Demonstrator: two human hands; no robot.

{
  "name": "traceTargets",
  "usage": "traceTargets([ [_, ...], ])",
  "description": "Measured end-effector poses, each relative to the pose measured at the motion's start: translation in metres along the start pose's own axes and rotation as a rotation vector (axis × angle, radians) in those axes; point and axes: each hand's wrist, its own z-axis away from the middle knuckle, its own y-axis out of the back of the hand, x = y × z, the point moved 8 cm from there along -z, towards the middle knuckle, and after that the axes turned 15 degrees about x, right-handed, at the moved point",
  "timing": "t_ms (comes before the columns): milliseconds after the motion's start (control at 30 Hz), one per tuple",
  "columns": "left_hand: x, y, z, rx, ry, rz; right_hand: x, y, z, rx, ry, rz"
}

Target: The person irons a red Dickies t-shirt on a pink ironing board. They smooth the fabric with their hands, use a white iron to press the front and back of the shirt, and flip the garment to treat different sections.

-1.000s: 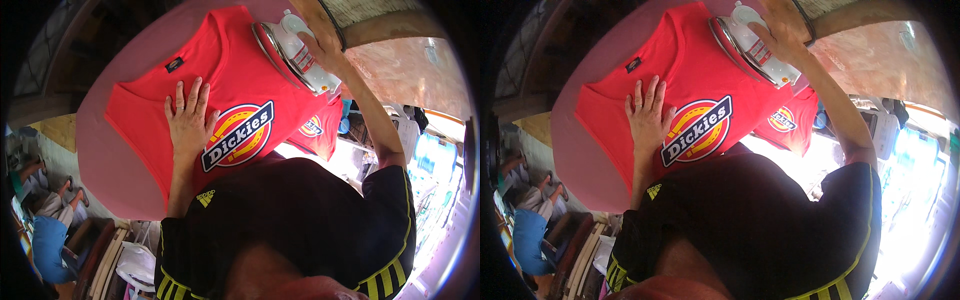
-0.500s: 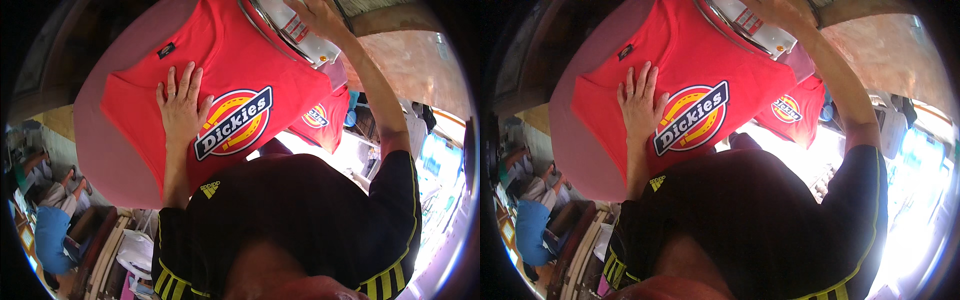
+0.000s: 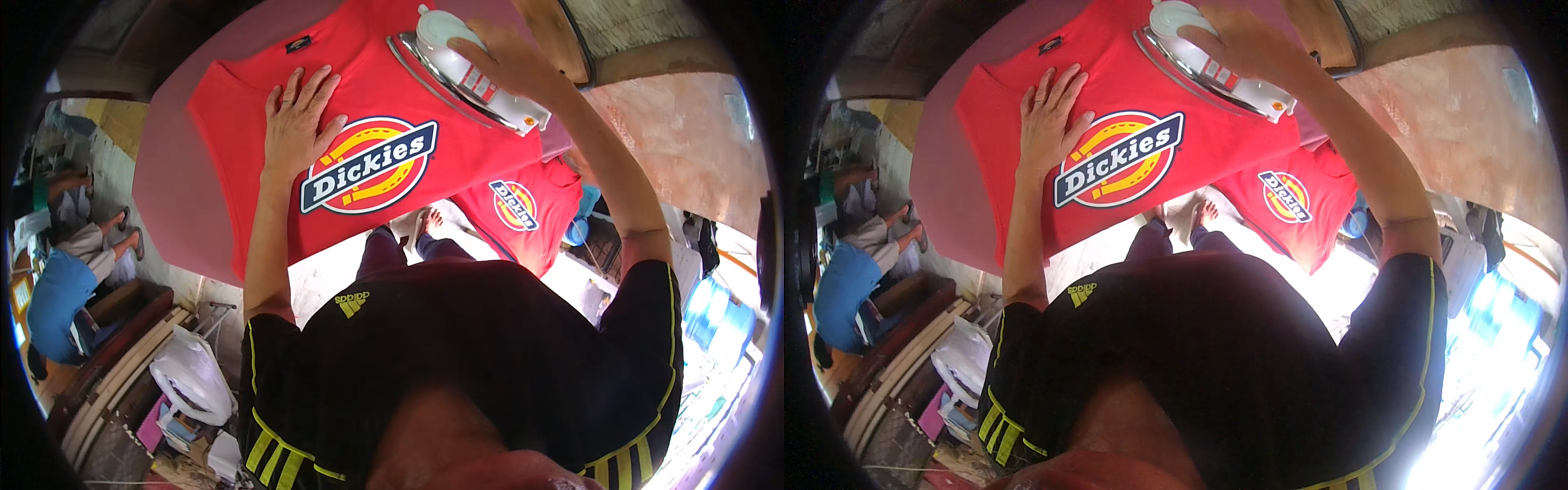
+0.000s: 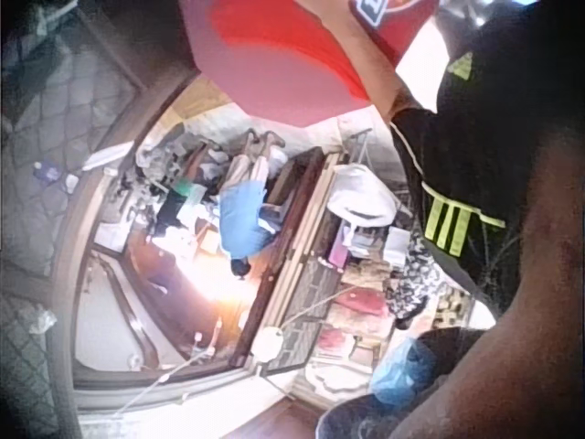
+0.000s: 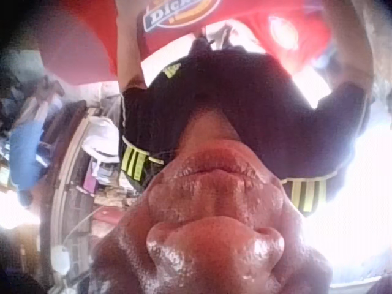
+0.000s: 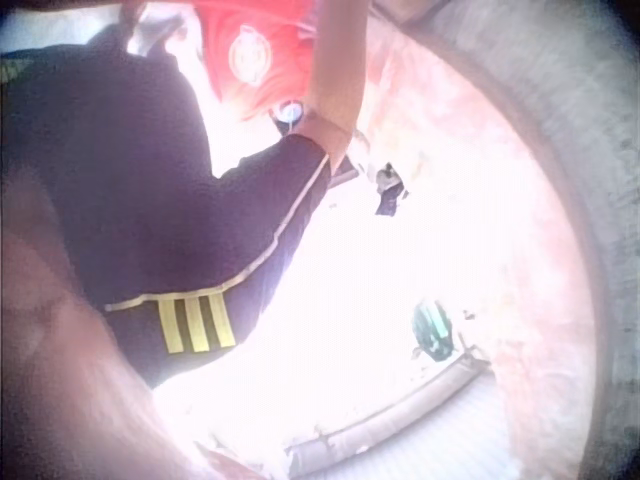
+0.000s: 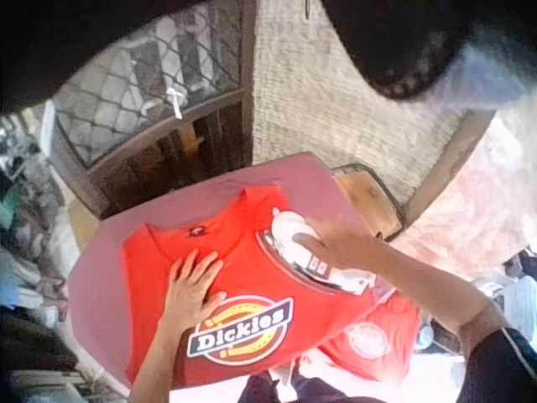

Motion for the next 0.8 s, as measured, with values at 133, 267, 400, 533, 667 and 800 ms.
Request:
traceTargets([
  [133, 0.000, -0.003, 0.002, 0.006, 0.010, -0.007, -0.002, -0.008, 0.003, -0.173, 0.058, 0.002],
  [267, -0.002, -0.004, 0.004, 0.029, 0.020, -0.021, -0.008, -0.009, -0.003, -0.136, -0.065, -0.105],
  [400, -0.002, -0.004, 0.006, 0.038, 0.008, -0.030, -0.007, 0.000, -0.003, 0.024, -0.023, -0.059],
  [533, 0.000, -0.003, 0.006, 0.024, 0.009, -0.038, 0.004, -0.003, -0.023, 0.183, 0.200, 0.028],
  [667, -0.003, -0.003, 0.007, 0.037, 0.013, -0.037, 0.026, -0.023, -0.045, 0.044, -0.060, 0.087],
  [800, -0.004, -0.001, 0.006, 0.035, 0.007, -0.011, 0.016, -0.019, -0.033, 0.037, -0.051, 0.076],
])
